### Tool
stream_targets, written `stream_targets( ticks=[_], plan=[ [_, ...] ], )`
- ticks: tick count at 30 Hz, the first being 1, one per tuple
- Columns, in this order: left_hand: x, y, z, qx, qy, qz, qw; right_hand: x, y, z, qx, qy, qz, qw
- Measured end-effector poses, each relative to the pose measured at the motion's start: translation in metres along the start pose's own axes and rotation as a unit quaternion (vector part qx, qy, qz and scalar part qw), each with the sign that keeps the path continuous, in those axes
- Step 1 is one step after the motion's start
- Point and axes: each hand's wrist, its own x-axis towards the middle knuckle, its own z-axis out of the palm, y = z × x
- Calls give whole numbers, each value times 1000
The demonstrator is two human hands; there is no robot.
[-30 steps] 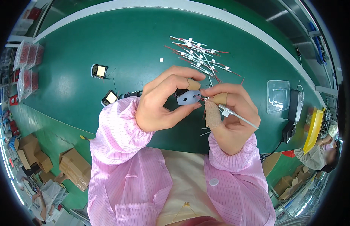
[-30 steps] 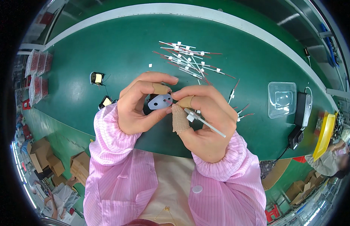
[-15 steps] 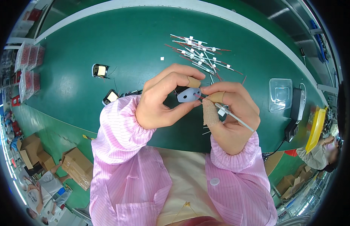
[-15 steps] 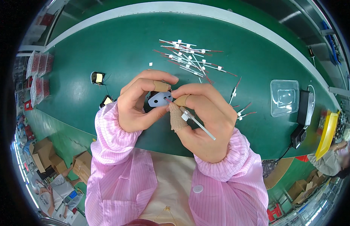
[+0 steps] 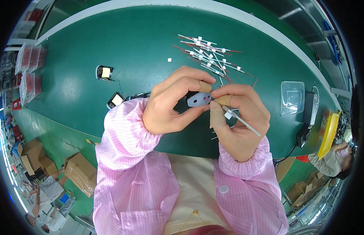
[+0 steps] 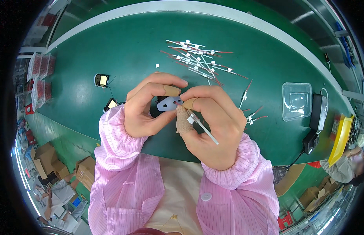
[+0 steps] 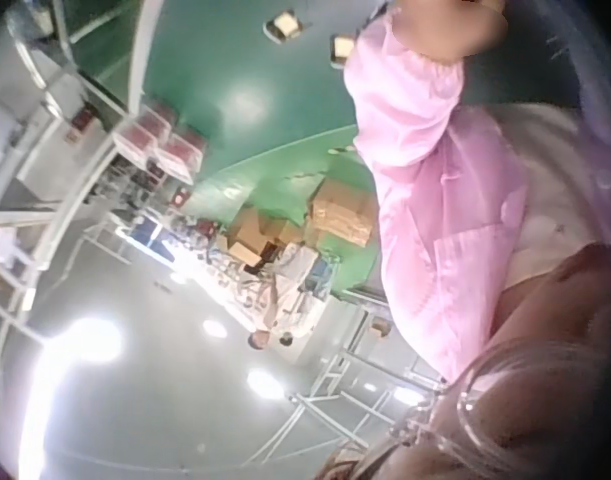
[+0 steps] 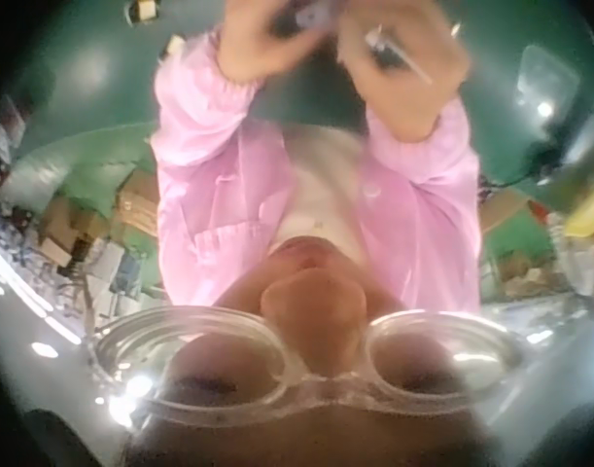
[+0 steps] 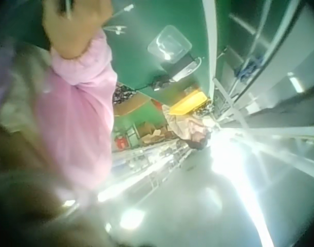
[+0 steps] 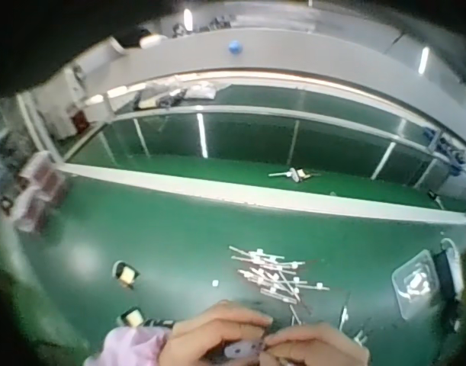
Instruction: The person inserts white plastic rods with red and white wires into small black rectangular electronic components. They pick up a component, align the rod, and push it into a hole on the component's side. The person repeats this process for multiple components, placing the finished items on the green workbench.
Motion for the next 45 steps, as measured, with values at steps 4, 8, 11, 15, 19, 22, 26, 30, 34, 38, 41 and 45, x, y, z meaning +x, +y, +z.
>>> stream_targets(
  ticks=[4, 8, 11, 15, 19, 22, 26, 30, 34, 38, 41, 45],
  plan=[
    [0, -1, 0, 4, -3, 9, 1000, 1, -2, -2, -2, -5, 3, 1000],
    [1, -2, 1, 5, -11, 16, 1000, 2, 1, -4, -28, -3, -38, 999],
    [0, -2, 0, 10, -17, 13, 1000, 1, -1, -3, -16, -11, -4, 1000],
    [0, -4, 1, 8, -22, 14, 1000, 2, 0, -4, -34, -17, -15, 999],
    [0, -4, 0, 0, -24, 12, 1000, 4, 2, -6, -33, -22, -35, 999],
    [0, -5, 1, 0, -25, 7, 1000, 4, 3, -5, -32, -24, -29, 999],
    [0, -4, 1, 2, -17, 4, 1000, 4, 4, -2, -39, -22, -46, 998],
    [0, -5, 5, -7, -6, -1, 1000, 4, 6, 1, -65, -22, -61, 996],
    [-4, -6, 4, 23, -7, -20, 1000, 11, 5, 1, -46, -46, -50, 997],
    [-3, -6, 4, 18, -6, -49, 999, 7, -1, -9, 133, -50, 143, 979],
    [0, -1, 2, -20, -23, -67, 997, 7, 11, -10, 77, -60, 85, 992],
    [-1, -7, -3, -77, -82, -67, 991, 4, 15, -10, 54, -64, 92, 992]
  ],
)
